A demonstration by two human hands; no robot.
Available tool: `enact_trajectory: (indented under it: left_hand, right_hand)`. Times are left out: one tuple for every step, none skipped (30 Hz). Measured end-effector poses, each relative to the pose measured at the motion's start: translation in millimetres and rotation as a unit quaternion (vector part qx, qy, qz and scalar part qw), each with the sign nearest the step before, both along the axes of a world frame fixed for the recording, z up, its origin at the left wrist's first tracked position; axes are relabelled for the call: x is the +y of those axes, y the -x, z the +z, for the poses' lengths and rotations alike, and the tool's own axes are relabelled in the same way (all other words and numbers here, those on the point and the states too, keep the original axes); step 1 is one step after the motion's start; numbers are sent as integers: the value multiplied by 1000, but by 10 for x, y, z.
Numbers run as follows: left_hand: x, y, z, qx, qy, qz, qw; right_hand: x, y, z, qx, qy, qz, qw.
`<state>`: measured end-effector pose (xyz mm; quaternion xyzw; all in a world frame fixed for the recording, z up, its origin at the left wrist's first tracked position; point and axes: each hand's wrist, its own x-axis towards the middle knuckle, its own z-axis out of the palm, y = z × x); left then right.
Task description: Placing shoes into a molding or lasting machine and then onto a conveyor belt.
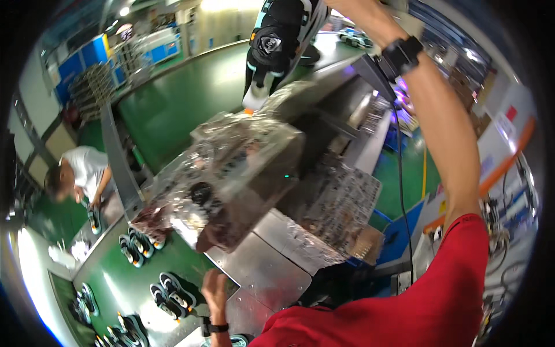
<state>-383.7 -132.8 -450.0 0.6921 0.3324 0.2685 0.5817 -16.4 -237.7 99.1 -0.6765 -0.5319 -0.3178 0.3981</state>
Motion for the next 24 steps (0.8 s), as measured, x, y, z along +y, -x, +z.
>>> enact_trajectory:
  left_hand:
    - [-395,-325,421,-79,170,-26,982]
    - [-643,-538,692,-95,202,-179,958]
    - [-897,-668,1007,-148,274,-239,920]
    - [-1106,-887,1303,-208,348,-333,851]
    - [-1303,-1167,1530,-251,347,-408,807]
    - [-1498,-1411,1746,-290,347,-478,753]
    - [-1711,-1621,1986,-283,399,-499,715]
    - [-1959,-1800,2152,-270,455,-512,677]
    - [-2212,-1881,2324,-249,498,-526,643]
    - [-2440,-1918,2435,-229,538,-532,612]
    - [-2673,-1966,2456,-224,521,-591,573]
    - [-2947,-1967,2381,-174,514,-568,619]
    - [-3239,-1931,2362,-145,536,-565,611]
    - [-3508,-1896,2358,-118,553,-562,604]
    - [-3792,-1853,2371,-112,588,-570,563]
    - [-4028,-1872,2268,-115,600,-561,559]
    - [-4293,-1881,2200,-98,572,-580,572]
    - [-4581,-1867,2207,-88,542,-599,582]
    - [-4858,-1820,2177,-91,487,-609,619]
    - [-5084,-1788,2142,-83,458,-627,624]
    - [-5344,-1689,2098,-83,425,-637,638]
    - [-5634,-1568,2055,-82,391,-652,645]
    - [-5945,-1420,1979,-89,337,-671,654]
    - [-6191,-1299,1885,-103,281,-676,673]
  right_hand:
    - [-383,22,-26,7,-27,-83,996]
    - [-772,82,-61,13,-55,-168,984]
    - [-849,121,-240,112,-31,81,990]
    - [-1128,137,-333,190,-47,64,979]
    - [-1461,181,-444,202,-25,14,979]
    - [-1798,281,-581,218,-6,-36,975]
    - [-2163,376,-718,255,-17,-44,966]
    - [-2496,438,-932,295,-28,-49,954]
    - [-2775,524,-1133,312,-69,-42,947]
    - [-3098,548,-1337,315,-47,-82,944]
    - [-3364,651,-1525,337,-72,-77,935]
    - [-3634,805,-1666,357,-98,-72,926]
    - [-4021,936,-1829,349,-97,-177,915]
    - [-4425,1092,-2017,338,-94,-278,894]
    - [-4827,1331,-2254,283,-75,-332,897]
    - [-5047,1597,-2460,423,-255,-276,825]
    - [-5301,1914,-2614,469,-300,-254,791]
    - [-5527,2225,-2699,508,-343,-227,757]
    - [-5613,2467,-2863,523,-389,-201,731]
    - [-5674,2653,-2947,538,-430,-169,705]
    - [-5813,2835,-2988,494,-327,-284,754]
    - [-5931,2911,-3182,392,-353,-395,752]
    - [-6106,3064,-3291,400,-414,-421,701]
    - [-6268,3144,-3390,412,-467,-430,653]
